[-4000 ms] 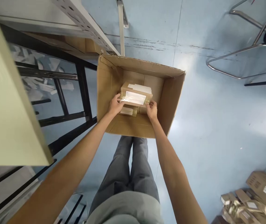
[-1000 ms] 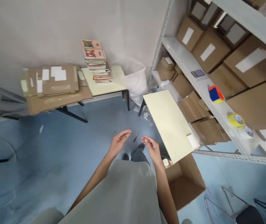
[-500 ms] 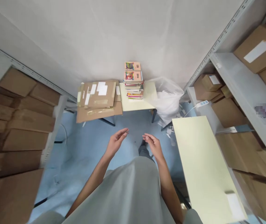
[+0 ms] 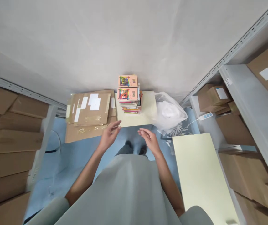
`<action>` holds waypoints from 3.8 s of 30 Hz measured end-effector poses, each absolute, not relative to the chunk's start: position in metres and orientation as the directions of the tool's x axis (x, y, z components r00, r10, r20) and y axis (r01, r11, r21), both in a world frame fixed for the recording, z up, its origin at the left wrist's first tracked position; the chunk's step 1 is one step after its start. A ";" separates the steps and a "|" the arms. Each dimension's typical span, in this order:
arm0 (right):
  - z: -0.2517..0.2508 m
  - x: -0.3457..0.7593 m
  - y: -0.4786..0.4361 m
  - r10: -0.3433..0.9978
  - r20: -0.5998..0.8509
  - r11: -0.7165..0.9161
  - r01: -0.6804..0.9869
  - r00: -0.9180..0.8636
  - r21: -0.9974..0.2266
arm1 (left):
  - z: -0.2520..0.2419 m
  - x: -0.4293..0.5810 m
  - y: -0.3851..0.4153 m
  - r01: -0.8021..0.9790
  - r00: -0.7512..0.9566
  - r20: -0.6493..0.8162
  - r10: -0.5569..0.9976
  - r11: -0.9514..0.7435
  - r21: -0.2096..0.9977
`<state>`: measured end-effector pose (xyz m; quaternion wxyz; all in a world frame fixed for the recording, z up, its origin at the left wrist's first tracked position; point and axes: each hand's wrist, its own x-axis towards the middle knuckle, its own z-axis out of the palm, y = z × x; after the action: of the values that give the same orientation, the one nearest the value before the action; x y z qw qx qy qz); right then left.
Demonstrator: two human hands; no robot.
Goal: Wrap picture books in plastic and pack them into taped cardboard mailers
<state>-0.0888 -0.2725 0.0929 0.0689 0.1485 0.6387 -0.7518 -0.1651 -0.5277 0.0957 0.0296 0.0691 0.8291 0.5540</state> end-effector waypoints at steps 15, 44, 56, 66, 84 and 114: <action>0.114 -0.160 -0.298 0.362 -0.292 -0.119 0.267 -0.885 -0.956 | 0.106 -0.378 -0.492 0.627 -0.730 0.116 0.674 0.592 0.506; 0.137 -0.183 -0.360 0.561 -0.195 -0.109 0.162 -0.804 -0.981 | 0.140 -0.376 -0.493 0.520 -0.720 0.225 0.657 0.296 0.801; 0.155 -0.132 -0.308 0.858 -0.035 -0.056 -0.027 -0.512 -0.998 | 0.168 -0.268 -0.382 0.305 -0.508 0.096 0.856 0.075 0.949; 0.131 0.014 -0.191 0.965 -0.085 -0.100 -0.050 -0.246 -0.994 | 0.123 -0.137 -0.245 0.129 -0.101 0.032 0.994 -0.019 0.992; 0.121 0.233 -0.029 0.960 -0.220 -0.255 -0.222 -0.171 -0.941 | 0.110 -0.015 -0.052 -0.037 -0.320 -0.252 0.913 0.254 0.966; 0.100 0.194 -0.021 0.998 -0.062 -0.059 0.261 -0.006 -0.963 | 0.091 0.033 -0.053 0.173 0.038 -0.055 0.998 0.048 0.984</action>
<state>0.1939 -0.0211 0.1002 -0.4108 0.5729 0.5495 -0.4484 0.0325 -0.0530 0.0913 0.4784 0.5388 0.5431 0.4312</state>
